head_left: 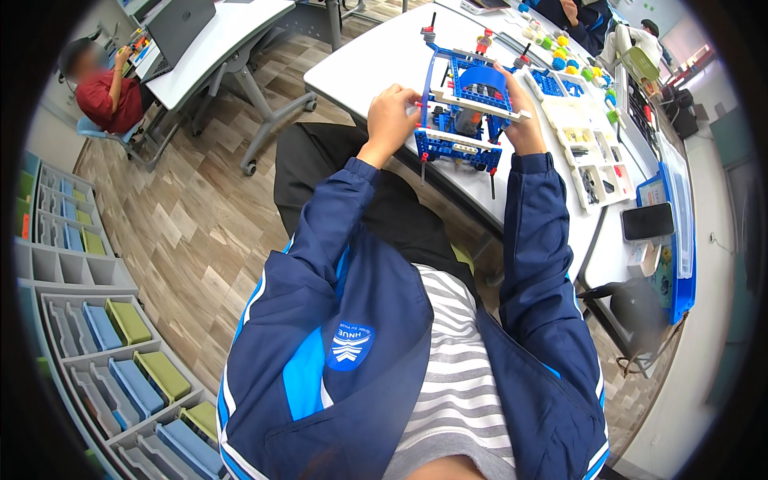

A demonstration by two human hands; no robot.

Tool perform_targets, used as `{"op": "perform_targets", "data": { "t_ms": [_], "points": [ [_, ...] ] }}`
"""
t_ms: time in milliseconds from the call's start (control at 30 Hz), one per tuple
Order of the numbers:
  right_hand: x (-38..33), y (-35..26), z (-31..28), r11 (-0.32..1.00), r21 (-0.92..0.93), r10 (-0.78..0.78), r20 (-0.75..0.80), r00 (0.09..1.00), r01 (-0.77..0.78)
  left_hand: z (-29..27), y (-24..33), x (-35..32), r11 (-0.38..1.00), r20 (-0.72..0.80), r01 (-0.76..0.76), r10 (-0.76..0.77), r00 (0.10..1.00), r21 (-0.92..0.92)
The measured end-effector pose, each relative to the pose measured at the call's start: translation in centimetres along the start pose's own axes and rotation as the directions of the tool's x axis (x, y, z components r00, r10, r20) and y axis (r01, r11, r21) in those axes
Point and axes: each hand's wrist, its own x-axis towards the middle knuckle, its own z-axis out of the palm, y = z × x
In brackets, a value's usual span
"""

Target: The person assembles a blue and white robotic frame on a table, attaching red connectors, blue beams, and circular blue discs. They retrieve parts from a blue bin and a compartmentalized tray, then fit the discs onto the frame's vertical rods.

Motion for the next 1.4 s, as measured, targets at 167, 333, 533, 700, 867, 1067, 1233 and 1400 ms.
{"op": "perform_targets", "data": {
  "t_ms": [167,333,533,700,867,1067,1233,1400],
  "points": [
    [0.4,0.4,-0.8,1.0,-0.022,-0.002,0.012,1.0,0.002,1.1,-1.8,0.2,0.998,-0.101,0.045,-0.049,0.994,-0.042],
    [0.0,1.3,-1.1,0.852,-0.304,-0.407,0.129,0.904,0.427,0.4,-3.0,1.8,0.99,-0.041,0.048,-0.054,0.998,-0.136],
    [-0.8,-0.2,-2.4,0.843,-0.515,-0.242,-0.101,0.965,0.157,-3.2,2.2,3.5,0.949,-0.096,0.106,-0.14,0.986,-0.296],
    [-1.4,-0.7,-3.2,0.84,-0.509,-0.287,-0.126,0.95,0.187,-4.4,5.6,5.6,0.964,0.076,0.143,-0.129,0.989,-0.225],
    [-1.9,0.2,-5.9,0.964,-0.247,-0.156,-0.216,0.964,0.101,-4.1,4.1,5.5,0.823,0.094,0.315,-0.308,0.947,-0.473],
    [-3.2,1.8,-10.4,0.992,0.117,0.071,-0.151,0.986,-0.053,-5.9,-1.0,2.1,0.058,0.497,0.575,-0.439,0.749,-0.816],
    [-3.4,2.7,-11.3,0.918,0.352,0.22,-0.07,0.973,-0.182,-5.4,-2.4,-0.5,-0.275,0.628,0.565,-0.318,0.71,-0.778],
    [-4.0,3.7,-10.8,0.701,0.649,0.3,0.105,0.948,-0.294,-3.4,-1.7,-1.6,-0.623,0.682,0.489,-0.099,0.725,-0.611]
  ]
}}
